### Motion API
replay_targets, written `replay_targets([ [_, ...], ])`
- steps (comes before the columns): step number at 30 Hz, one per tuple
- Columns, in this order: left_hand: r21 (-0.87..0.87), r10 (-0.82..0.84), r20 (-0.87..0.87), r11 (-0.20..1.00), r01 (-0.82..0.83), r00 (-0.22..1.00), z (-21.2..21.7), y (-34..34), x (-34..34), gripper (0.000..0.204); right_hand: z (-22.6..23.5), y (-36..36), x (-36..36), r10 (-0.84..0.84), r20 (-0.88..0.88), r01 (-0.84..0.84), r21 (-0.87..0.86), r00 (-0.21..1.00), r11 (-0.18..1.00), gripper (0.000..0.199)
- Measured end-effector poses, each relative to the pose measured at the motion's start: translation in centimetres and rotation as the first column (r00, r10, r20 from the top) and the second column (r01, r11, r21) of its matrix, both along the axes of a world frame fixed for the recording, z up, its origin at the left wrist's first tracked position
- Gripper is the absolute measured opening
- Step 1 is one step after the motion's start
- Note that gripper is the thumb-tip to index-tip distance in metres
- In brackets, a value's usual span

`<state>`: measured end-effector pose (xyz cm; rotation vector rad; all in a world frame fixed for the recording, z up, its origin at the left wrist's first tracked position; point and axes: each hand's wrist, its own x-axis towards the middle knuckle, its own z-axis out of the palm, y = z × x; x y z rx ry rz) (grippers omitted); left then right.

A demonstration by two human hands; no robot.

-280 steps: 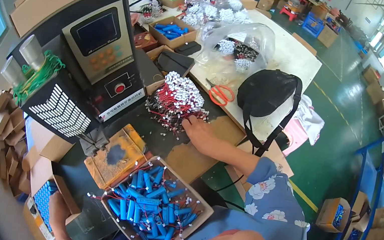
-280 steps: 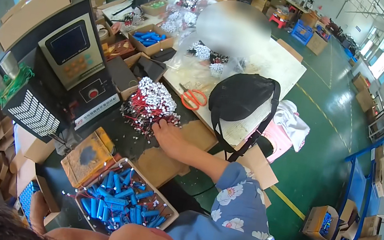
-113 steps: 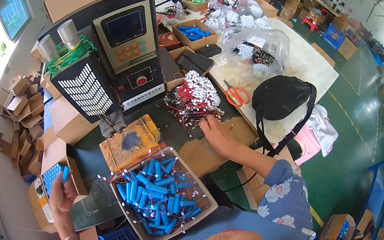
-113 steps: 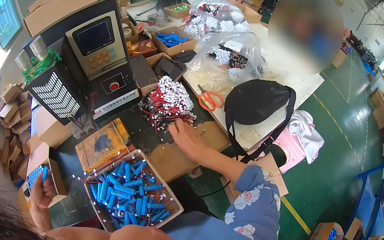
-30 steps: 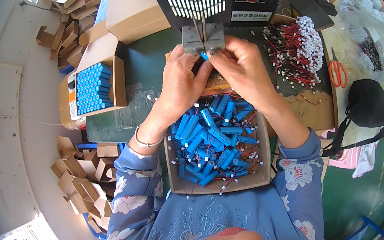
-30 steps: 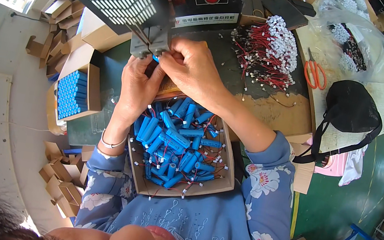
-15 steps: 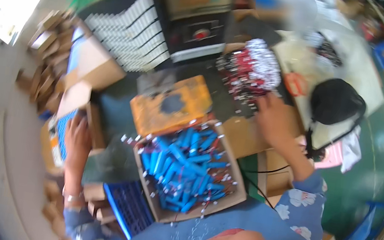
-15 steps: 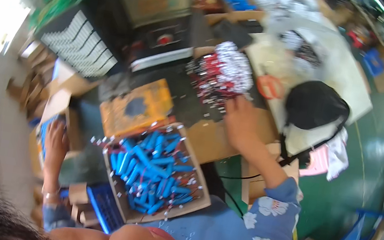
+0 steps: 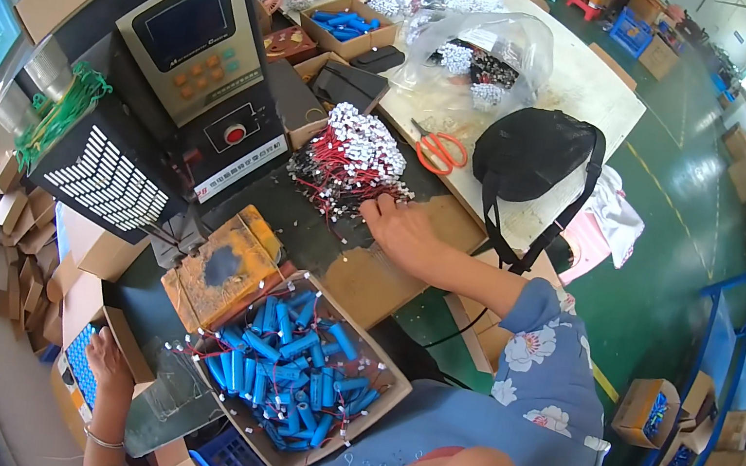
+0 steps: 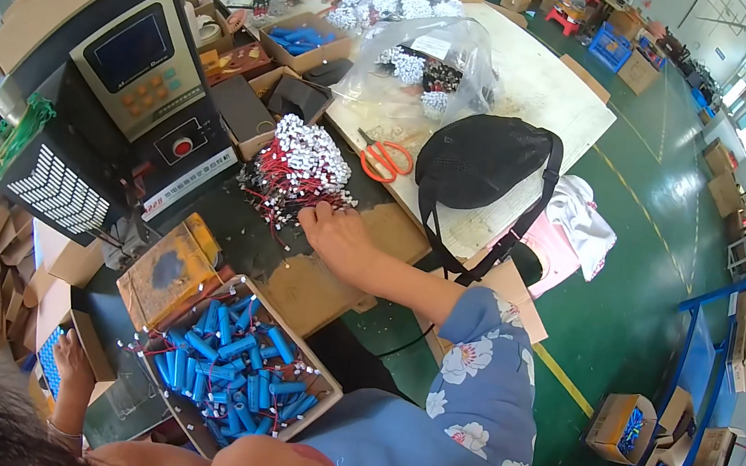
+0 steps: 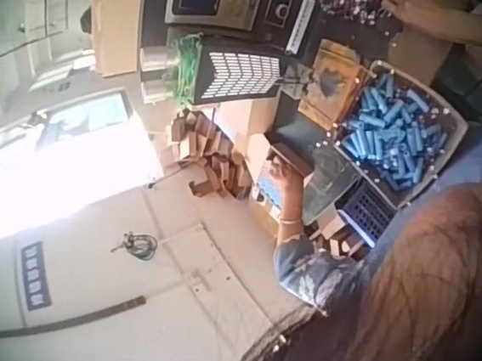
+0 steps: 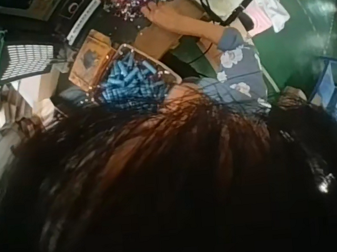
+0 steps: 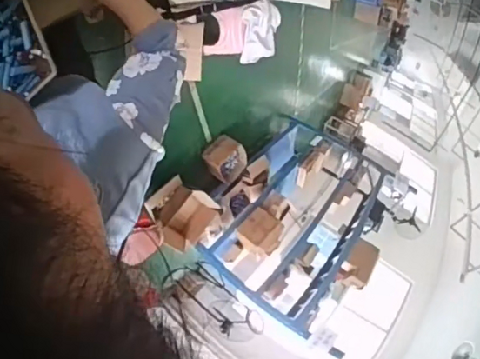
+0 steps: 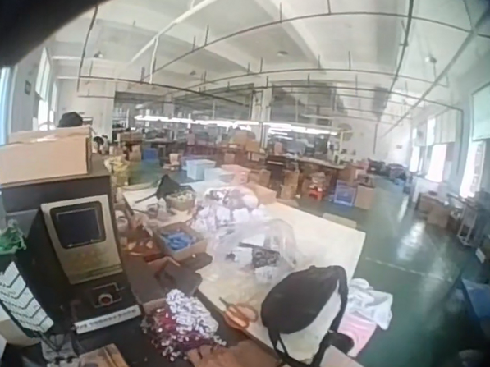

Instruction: The person repeatedly takes a battery cell from a box and a wire connector from a pile, welds the connector onto the battery using a spot welder, and places the assembled battery into a center box.

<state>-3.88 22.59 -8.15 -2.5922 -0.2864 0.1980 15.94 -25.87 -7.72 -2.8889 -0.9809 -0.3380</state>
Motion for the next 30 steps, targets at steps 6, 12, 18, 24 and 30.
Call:
replay_targets([
  [6,-0.040,-0.058,0.219,0.997,0.068,0.974,-0.1,2.2,-2.1,0.027,-0.1,-0.2,-0.1,-0.025,-0.116,0.073,0.429,0.993,0.900,0.025],
  [12,-0.052,-0.158,0.450,0.978,0.202,0.879,4.3,1.3,-1.3,0.028,-0.5,-1.5,-0.1,0.020,-0.192,0.112,0.650,0.981,0.752,0.014],
  [18,-0.910,0.328,0.371,-0.059,0.410,0.869,10.0,-10.8,2.0,0.020,4.8,2.4,-1.4,0.392,-0.332,0.038,0.801,0.858,0.597,0.007],
  [24,-0.742,0.240,0.669,0.267,0.615,0.703,6.0,-18.3,6.9,0.021,6.7,8.1,-3.3,0.665,-0.325,-0.092,0.855,0.673,0.511,0.008],
  [30,-0.820,0.143,0.566,0.195,0.538,0.812,8.5,-17.8,6.8,0.020,7.3,11.0,-2.8,0.688,-0.445,-0.091,0.800,0.572,0.593,0.011],
])
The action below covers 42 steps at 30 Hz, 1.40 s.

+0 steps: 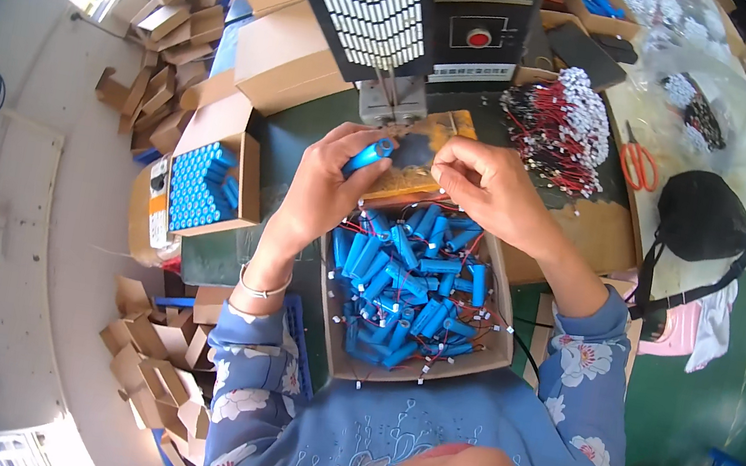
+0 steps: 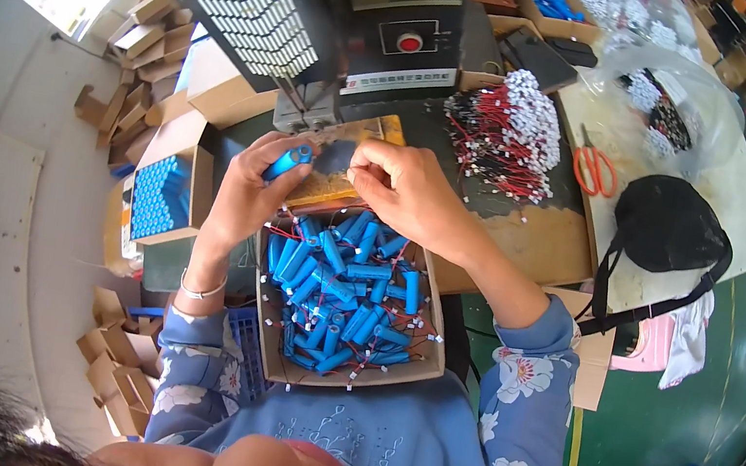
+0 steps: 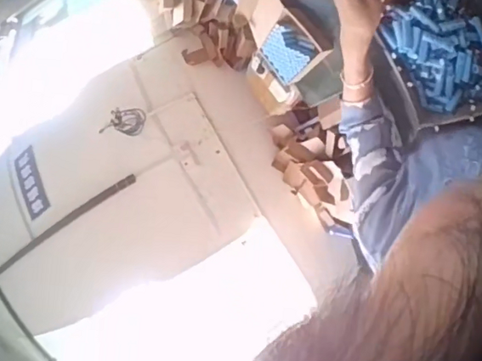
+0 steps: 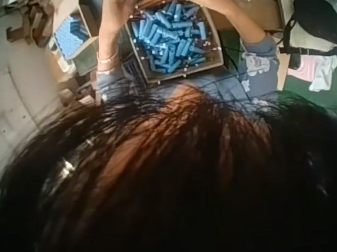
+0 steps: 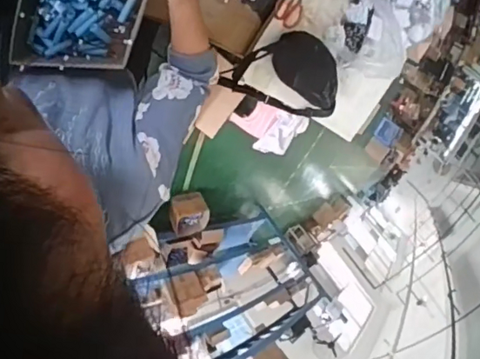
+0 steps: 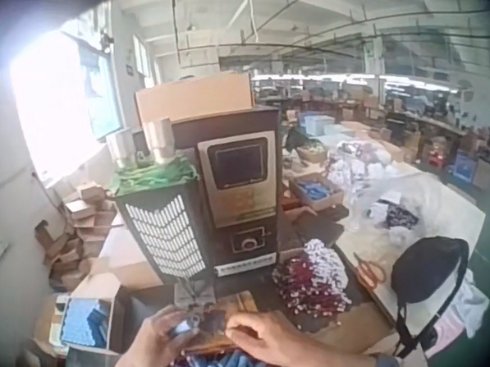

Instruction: The person repeatedly takes a battery cell from a box and a wire connector from a pile, welds the connector onto the battery using a spot welder, and places the assembled battery into a center box.

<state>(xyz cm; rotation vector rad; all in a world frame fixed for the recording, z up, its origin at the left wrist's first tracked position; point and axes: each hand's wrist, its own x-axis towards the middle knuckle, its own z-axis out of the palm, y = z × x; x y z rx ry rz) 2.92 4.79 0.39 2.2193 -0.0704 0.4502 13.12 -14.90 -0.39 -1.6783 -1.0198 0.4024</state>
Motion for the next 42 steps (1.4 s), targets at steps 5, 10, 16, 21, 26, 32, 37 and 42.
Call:
replay_targets([
  [5,-0.021,0.146,-0.027,0.989,-0.146,0.989,-0.8,-0.4,1.1,0.008,-0.4,2.5,1.1,0.065,-0.165,-0.049,0.100,0.984,0.994,0.011],
  [10,0.050,0.158,0.136,0.985,-0.166,0.978,-1.6,-1.8,1.4,0.010,-0.8,3.9,1.5,-0.010,-0.295,0.055,0.144,0.956,0.988,0.016],
  [16,0.036,0.190,0.177,0.979,-0.199,0.966,-2.2,-1.8,1.4,0.018,-0.3,4.3,1.5,-0.020,-0.311,0.043,0.067,0.950,0.997,0.013],
  [21,0.039,0.192,0.192,0.978,-0.203,0.962,-2.9,-1.4,1.6,0.014,-1.4,5.1,1.7,-0.030,-0.311,0.062,0.093,0.950,0.994,0.015],
  [26,0.018,0.191,0.229,0.980,-0.201,0.955,-2.9,-1.7,1.7,0.013,0.1,4.6,1.4,-0.012,-0.342,0.036,0.064,0.940,0.997,0.014],
  [32,0.056,0.217,0.175,0.972,-0.230,0.960,-2.6,-1.6,1.8,0.010,-1.1,5.0,2.2,0.003,-0.249,0.024,0.108,0.968,0.994,0.016],
  [37,0.055,0.200,0.248,0.974,-0.220,0.948,-3.1,-1.8,1.9,0.009,0.0,4.4,2.4,0.023,-0.276,-0.016,0.028,0.961,0.999,0.015],
  [42,0.093,0.194,0.222,0.971,-0.219,0.956,-2.6,-2.5,2.0,0.009,0.5,2.3,2.2,-0.064,-0.038,0.066,0.044,0.997,0.997,0.018],
])
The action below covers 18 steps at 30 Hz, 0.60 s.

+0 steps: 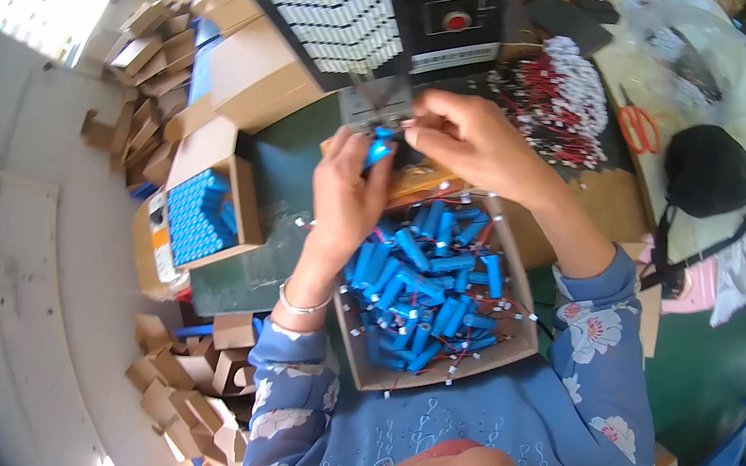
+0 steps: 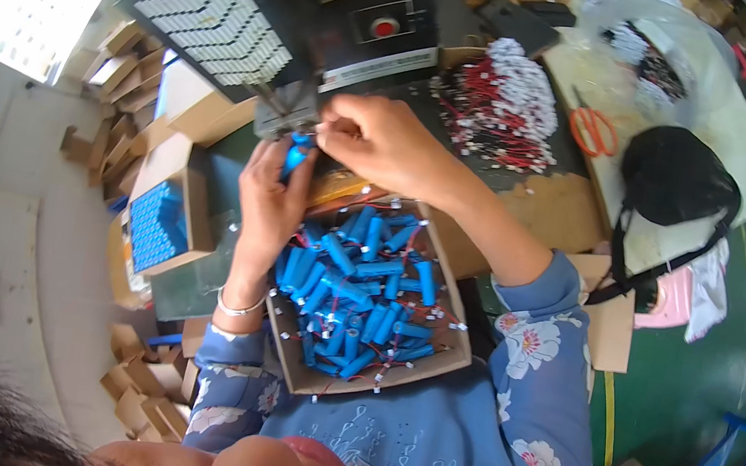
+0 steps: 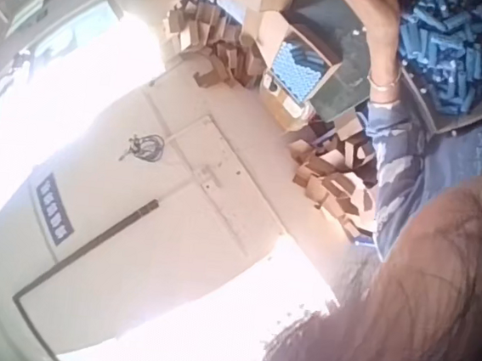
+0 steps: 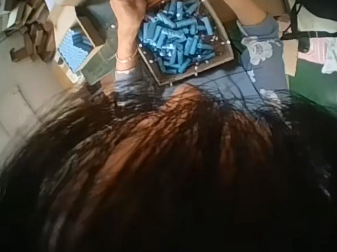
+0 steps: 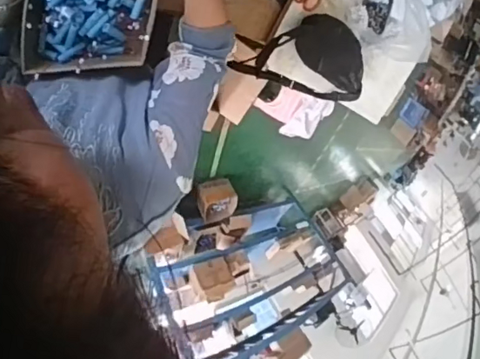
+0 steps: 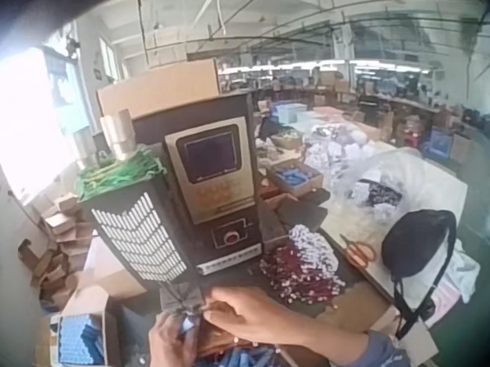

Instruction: The person repeatedly takes a battery cell from a box and a wire connector from a pile, welds the connector onto the battery using a spot welder, and places the assembled battery into a center box.

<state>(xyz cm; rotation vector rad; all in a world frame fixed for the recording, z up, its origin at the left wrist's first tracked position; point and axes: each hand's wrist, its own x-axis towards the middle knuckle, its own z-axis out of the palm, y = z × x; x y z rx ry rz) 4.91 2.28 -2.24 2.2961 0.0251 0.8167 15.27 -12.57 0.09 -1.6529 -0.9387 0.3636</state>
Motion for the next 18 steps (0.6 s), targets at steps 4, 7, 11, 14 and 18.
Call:
replay_targets([
  [4,0.168,0.029,-0.061,0.986,-0.019,0.998,-0.5,1.0,-0.4,0.015,-0.5,-3.1,-0.5,0.028,0.253,0.001,-0.113,0.967,0.994,0.027],
  [7,0.189,-0.007,-0.063,0.982,0.019,0.998,-0.7,1.3,-0.2,0.026,-0.9,-3.6,-2.4,-0.163,0.284,0.151,0.062,0.945,0.987,0.029],
  [11,-0.088,-0.034,-0.172,0.996,0.019,0.984,0.4,0.3,-1.0,0.029,-2.0,-3.4,-3.6,-0.239,0.050,0.219,0.254,0.970,0.942,0.015],
  [14,-0.147,0.011,-0.057,0.989,-0.019,0.998,0.7,-0.5,-1.2,0.023,-1.2,-3.8,-4.2,-0.251,0.130,0.197,0.329,0.959,0.924,0.012],
  [18,-0.200,0.001,-0.142,0.979,-0.030,0.990,1.6,-0.2,-1.8,0.016,-0.6,-4.9,-3.2,0.278,-0.138,-0.216,0.349,0.951,0.912,0.014],
])
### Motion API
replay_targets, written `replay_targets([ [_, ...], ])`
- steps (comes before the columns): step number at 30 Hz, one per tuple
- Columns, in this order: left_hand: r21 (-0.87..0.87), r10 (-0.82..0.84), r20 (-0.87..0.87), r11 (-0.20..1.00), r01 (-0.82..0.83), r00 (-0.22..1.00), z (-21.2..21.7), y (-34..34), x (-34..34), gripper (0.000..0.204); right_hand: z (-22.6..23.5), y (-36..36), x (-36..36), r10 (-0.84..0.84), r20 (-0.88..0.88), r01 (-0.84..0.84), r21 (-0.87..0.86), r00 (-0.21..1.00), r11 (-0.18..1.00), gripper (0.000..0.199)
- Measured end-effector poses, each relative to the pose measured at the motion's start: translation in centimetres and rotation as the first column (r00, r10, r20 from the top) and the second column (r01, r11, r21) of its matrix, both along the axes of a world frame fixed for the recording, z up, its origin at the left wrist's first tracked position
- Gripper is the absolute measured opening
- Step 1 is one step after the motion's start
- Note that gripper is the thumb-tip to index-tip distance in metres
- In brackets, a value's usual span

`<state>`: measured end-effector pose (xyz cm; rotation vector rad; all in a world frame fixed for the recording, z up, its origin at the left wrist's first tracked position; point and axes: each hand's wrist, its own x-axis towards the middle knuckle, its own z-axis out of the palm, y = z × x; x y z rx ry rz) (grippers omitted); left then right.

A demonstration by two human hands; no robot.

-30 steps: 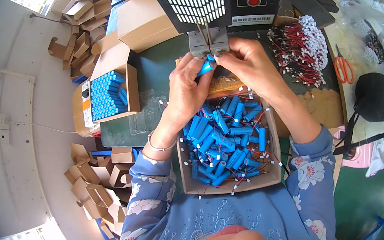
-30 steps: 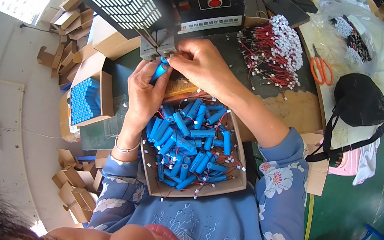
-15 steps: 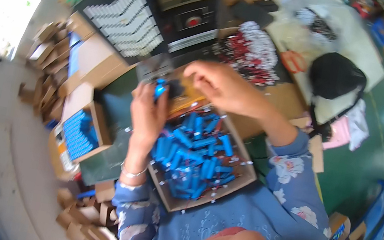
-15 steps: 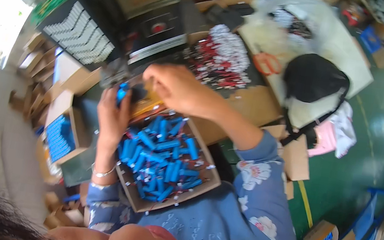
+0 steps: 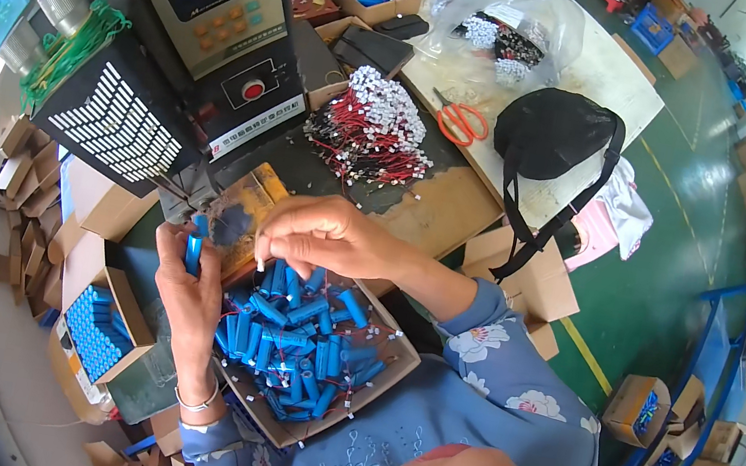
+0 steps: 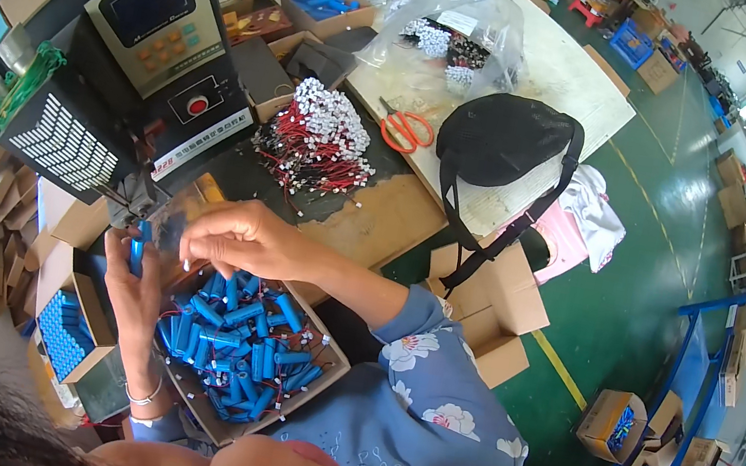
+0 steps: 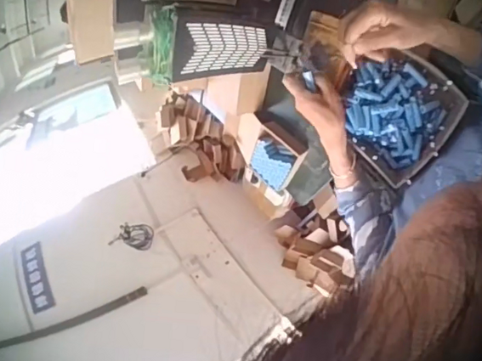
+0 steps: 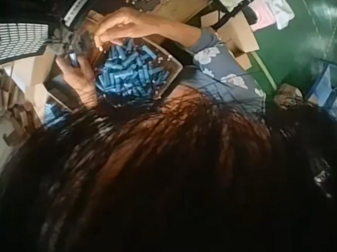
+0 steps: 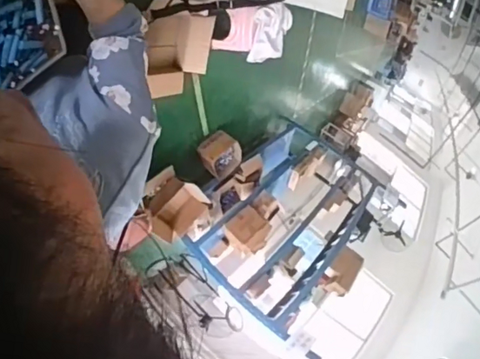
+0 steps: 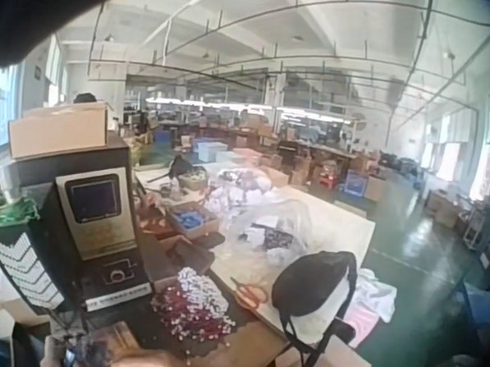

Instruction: The person repeatedly takes a battery cell from a box and a wire connector from a pile, welds the connector onto the battery using a spot welder, and places the assembled battery into a center box.

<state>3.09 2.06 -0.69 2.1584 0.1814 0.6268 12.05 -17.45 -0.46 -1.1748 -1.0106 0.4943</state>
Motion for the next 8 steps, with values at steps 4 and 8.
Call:
replay_targets([
  [4,-0.182,0.002,-0.056,0.983,-0.012,0.998,0.5,0.8,-0.6,0.007,-0.4,0.9,-0.2,-0.060,0.120,0.075,-0.131,0.991,0.989,0.018],
  [8,0.056,0.131,-0.110,0.991,-0.125,0.985,1.8,1.6,-1.4,0.015,-2.1,2.3,0.4,-0.032,0.163,0.065,-0.200,0.986,0.978,0.020],
])
